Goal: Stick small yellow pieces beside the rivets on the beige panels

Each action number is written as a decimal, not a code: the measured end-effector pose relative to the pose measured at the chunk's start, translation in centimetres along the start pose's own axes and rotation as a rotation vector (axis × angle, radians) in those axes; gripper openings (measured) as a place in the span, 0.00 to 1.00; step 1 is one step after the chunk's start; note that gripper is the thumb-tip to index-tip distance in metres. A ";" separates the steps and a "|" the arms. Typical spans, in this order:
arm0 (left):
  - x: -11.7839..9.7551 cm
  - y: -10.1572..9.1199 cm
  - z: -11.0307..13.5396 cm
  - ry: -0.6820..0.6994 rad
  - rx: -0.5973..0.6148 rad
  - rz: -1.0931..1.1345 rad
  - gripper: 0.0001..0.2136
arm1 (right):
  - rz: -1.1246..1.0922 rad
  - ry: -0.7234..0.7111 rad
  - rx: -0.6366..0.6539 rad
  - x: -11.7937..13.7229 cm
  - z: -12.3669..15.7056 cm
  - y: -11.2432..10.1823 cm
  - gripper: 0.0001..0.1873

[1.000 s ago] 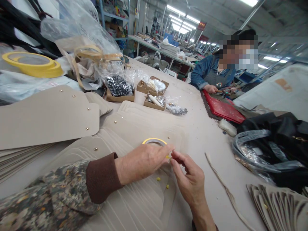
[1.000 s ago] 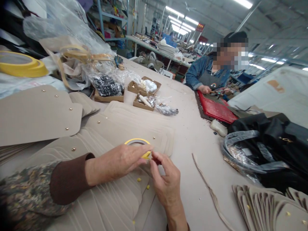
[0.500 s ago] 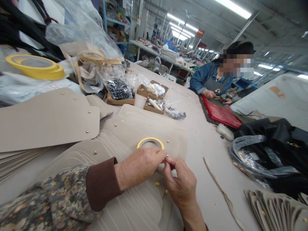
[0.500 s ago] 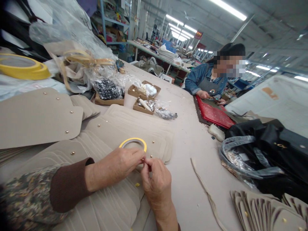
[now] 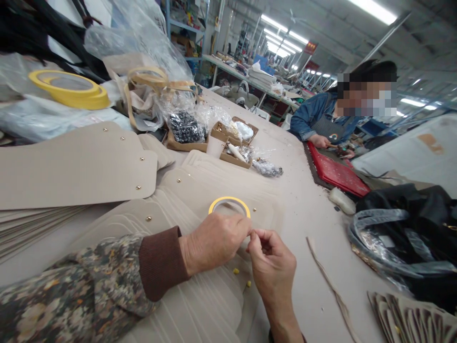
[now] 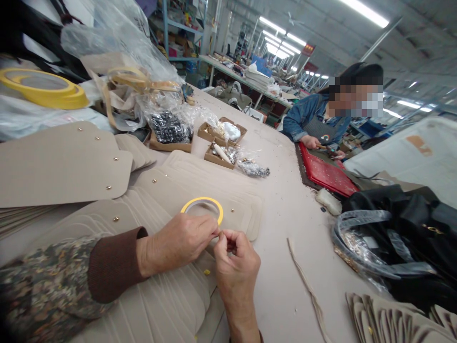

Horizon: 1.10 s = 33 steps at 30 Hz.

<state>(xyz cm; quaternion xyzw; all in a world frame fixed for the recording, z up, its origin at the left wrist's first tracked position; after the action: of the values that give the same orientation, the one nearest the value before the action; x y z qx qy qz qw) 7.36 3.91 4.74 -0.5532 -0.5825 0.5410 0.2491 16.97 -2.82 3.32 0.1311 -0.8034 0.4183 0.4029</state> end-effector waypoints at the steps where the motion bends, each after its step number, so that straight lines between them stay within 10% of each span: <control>1: -0.1 -0.1 0.1 0.008 -0.006 -0.023 0.06 | 0.023 -0.022 -0.018 0.3 0.0 -0.1 0.08; 8: -1.9 -1.8 1.2 0.120 -0.139 -0.024 0.08 | -0.082 0.368 -0.078 -5.5 -1.1 -2.4 0.13; 18: 1.0 1.7 0.4 -0.136 0.246 -0.131 0.08 | -0.354 0.513 0.199 -7.4 -1.0 1.0 0.22; 33: 1.3 2.2 0.9 -0.165 0.230 -0.126 0.08 | 0.279 0.225 0.170 -5.1 -2.0 1.4 0.14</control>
<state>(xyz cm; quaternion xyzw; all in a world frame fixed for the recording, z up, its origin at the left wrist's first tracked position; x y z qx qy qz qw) 7.10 4.32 2.08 -0.4372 -0.5688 0.6308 0.2956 20.54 -1.07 -0.73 0.0045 -0.7255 0.5485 0.4158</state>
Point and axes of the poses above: each hand's wrist, its own z-axis away from the middle knuckle, its own y-axis out of the palm, x = y × z, the point moved 8 cm from there along -z, towards the middle knuckle
